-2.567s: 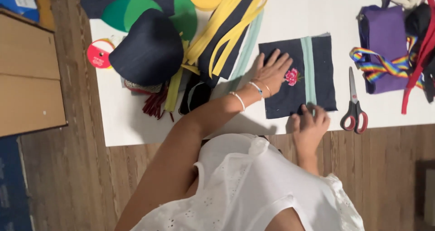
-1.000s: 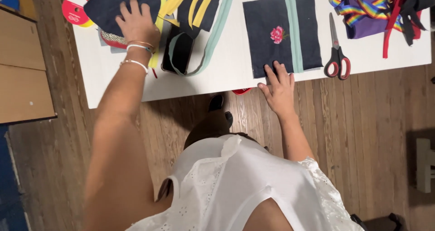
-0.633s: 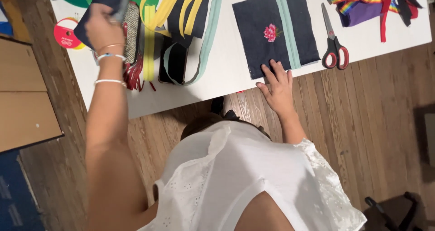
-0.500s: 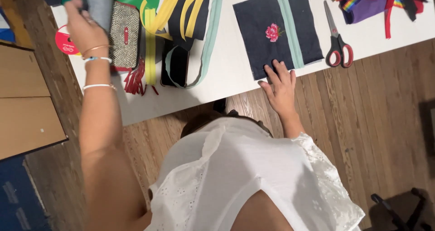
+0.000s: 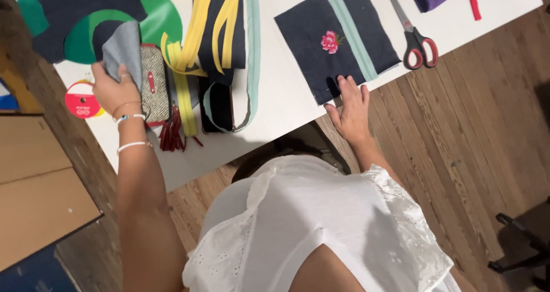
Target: A person is preparing fabric components by aligning a zipper and ribbons onto an embroidered denim piece and cutting materials to size.
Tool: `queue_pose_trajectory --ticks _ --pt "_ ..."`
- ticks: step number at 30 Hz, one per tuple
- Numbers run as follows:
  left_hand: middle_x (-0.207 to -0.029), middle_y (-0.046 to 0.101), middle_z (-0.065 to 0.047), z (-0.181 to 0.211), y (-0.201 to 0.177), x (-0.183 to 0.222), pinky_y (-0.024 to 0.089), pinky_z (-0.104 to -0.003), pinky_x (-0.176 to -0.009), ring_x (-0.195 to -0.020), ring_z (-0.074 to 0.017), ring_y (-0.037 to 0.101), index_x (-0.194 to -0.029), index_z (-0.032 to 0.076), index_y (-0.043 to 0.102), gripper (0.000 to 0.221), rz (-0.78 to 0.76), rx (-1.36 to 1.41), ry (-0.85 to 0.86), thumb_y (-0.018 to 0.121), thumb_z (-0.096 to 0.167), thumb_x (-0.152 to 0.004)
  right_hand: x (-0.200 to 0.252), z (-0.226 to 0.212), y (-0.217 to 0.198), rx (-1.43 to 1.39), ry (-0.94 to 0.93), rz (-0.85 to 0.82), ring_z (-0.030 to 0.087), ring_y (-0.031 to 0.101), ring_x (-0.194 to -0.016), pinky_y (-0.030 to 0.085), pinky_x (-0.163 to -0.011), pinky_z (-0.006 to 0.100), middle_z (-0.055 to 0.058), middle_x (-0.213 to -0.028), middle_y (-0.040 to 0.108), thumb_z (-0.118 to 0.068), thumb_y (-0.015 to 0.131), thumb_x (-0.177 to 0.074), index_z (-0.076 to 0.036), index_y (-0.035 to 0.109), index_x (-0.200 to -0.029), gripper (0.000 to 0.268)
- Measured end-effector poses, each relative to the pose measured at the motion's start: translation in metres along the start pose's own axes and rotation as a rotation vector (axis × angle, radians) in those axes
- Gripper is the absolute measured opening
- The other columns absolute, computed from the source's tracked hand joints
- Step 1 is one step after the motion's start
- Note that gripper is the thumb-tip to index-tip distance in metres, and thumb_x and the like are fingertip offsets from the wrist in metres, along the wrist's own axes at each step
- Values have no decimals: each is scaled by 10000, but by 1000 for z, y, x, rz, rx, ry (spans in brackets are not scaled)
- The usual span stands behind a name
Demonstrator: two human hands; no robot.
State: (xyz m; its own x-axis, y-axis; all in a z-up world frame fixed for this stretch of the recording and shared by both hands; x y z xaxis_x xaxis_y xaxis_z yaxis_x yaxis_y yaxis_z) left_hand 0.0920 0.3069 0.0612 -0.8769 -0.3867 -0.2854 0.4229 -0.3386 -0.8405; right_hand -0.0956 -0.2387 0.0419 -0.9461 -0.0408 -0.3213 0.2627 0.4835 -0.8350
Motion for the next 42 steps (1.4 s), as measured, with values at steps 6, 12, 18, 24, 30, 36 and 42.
queue_pose_trajectory --ticks 6,12,18,24,30,36,42 --pt "-851 718 -233 -34 25 1 448 -542 -587 -703 -451 627 -1080 33 616 250 129 18 105 740 223 -976 -4 5 2 81 -94 -35 314 435 -1470 213 -1168 528 115 -1547 525 -451 420 -1094 -135 594 -1456 511" --pt "-812 661 -256 -51 40 -1 377 -575 -606 -707 -521 569 -957 63 581 294 245 89 114 541 332 -1070 -4 4 4 -51 7 -47 386 454 -1439 215 -1165 578 201 -1509 543 -486 452 -1060 10 441 -1525 681" --pt "-752 651 -162 -30 20 2 356 -477 -511 -650 -336 585 -964 83 572 268 113 232 -90 437 294 -1062 -3 5 8 107 -170 77 360 470 -1422 212 -1163 492 188 -1494 567 -361 463 -1107 -40 666 -1411 486" --pt "-829 692 -238 -44 36 -1 421 -531 -641 -718 -470 597 -1000 65 598 252 224 185 117 518 295 -1068 2 9 5 -75 4 19 383 492 -1441 189 -1214 587 225 -1548 531 -432 539 -1079 7 177 -1611 779" --pt "-832 696 -226 -25 14 6 426 -505 -596 -687 -414 595 -960 34 576 290 195 215 123 499 283 -1087 -1 5 6 23 -70 61 346 463 -1463 163 -1222 492 166 -1519 554 -485 418 -1112 -72 482 -1533 593" --pt "-845 690 -187 -27 13 6 439 -478 -588 -712 -352 590 -965 42 573 275 171 190 87 498 276 -1089 -1 2 1 -67 -51 84 332 515 -1427 222 -1219 598 168 -1551 533 -453 522 -1109 -104 178 -1633 717" --pt "-849 703 -213 -27 14 5 414 -514 -576 -698 -415 591 -967 48 580 264 162 133 85 517 280 -1077 0 1 1 -32 -11 35 348 440 -1494 204 -1227 566 135 -1563 514 -495 466 -1101 -75 380 -1576 639"
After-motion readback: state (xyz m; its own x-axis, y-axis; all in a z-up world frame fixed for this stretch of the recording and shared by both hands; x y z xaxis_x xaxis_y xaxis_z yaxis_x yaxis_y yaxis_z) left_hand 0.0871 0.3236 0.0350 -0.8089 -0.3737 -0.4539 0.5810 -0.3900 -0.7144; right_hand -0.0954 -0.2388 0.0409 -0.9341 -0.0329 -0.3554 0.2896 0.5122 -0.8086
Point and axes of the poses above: each hand's wrist, its own x-axis away from the middle knuckle, its own y-axis out of the palm, z = x × y, the point moved 1 cm from there along -x, towards the middle knuckle
